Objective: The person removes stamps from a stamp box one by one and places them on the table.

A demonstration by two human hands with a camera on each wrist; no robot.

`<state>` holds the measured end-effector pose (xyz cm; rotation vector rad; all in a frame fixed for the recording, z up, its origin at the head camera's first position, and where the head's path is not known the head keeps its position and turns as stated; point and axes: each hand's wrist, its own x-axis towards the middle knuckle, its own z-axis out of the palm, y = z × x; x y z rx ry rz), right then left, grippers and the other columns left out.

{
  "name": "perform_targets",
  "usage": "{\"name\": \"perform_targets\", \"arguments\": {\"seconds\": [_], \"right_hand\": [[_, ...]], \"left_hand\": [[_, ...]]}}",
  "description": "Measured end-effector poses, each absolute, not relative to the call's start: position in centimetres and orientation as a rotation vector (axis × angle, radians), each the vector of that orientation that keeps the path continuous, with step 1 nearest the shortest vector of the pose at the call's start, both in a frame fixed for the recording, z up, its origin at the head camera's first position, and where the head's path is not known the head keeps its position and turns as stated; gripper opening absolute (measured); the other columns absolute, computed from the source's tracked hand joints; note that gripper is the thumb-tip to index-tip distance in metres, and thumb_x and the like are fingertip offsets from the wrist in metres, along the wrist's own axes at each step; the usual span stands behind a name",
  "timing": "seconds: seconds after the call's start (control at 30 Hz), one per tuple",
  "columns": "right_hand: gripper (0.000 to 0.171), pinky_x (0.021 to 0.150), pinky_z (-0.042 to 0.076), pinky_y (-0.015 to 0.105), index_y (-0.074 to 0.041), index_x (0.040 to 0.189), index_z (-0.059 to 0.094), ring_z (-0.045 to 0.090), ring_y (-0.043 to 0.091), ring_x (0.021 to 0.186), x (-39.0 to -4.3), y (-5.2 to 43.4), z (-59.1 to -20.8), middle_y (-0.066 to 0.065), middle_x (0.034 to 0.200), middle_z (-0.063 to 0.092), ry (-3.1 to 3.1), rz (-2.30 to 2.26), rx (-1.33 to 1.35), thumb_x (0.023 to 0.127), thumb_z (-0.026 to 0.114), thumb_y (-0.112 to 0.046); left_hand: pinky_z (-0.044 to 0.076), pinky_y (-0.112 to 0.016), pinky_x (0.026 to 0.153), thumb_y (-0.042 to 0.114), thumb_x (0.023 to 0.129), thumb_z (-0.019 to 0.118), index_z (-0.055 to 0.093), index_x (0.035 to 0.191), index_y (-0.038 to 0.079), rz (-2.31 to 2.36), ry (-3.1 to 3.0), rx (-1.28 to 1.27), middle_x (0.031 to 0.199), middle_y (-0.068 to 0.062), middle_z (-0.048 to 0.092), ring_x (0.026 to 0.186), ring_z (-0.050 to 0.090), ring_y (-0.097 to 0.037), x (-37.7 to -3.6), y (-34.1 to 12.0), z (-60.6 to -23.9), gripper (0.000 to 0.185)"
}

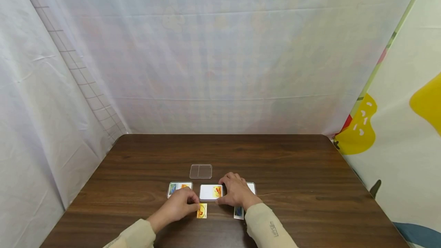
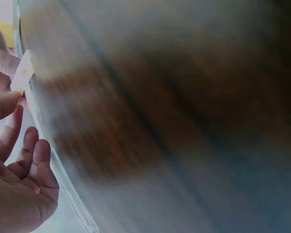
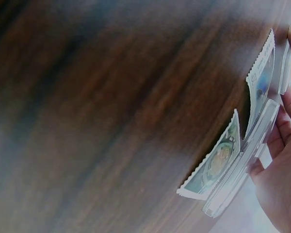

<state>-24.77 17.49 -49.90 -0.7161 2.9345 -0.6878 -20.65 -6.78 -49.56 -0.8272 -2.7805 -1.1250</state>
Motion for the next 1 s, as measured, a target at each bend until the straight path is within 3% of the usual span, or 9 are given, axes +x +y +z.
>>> {"name": "perform_targets", "arguments": {"seconds": [0.73, 1.0], "right_hand": [[0.056, 0.102, 0.035, 0.058, -0.010, 0.116, 0.063, 0.048, 0.037, 0.119, -24.7, 17.6, -49.9, 0.012, 0.124, 0.054, 2.931, -0.692, -0.707, 0.074, 0.085, -0.039], [0.056, 0.100, 0.036, 0.058, -0.010, 0.115, 0.063, 0.049, 0.037, 0.117, -24.8, 17.5, -50.0, 0.013, 0.121, 0.055, 2.949, -0.685, -0.731, 0.073, 0.085, -0.039]], "left_hand": [[0.043, -0.029, 0.067, 0.018, 0.077, 0.080, 0.070, 0.076, 0.017, -0.885, -2.777, -0.776, 0.076, 0.009, 0.052, 0.073, 0.049, -0.008, -21.0, -6.5, -49.0, 0.011], [0.045, -0.032, 0.071, 0.021, 0.078, 0.079, 0.071, 0.081, 0.014, -0.868, -2.795, -0.732, 0.082, 0.007, 0.059, 0.079, 0.055, -0.013, -21.6, -6.2, -48.4, 0.011]]}}
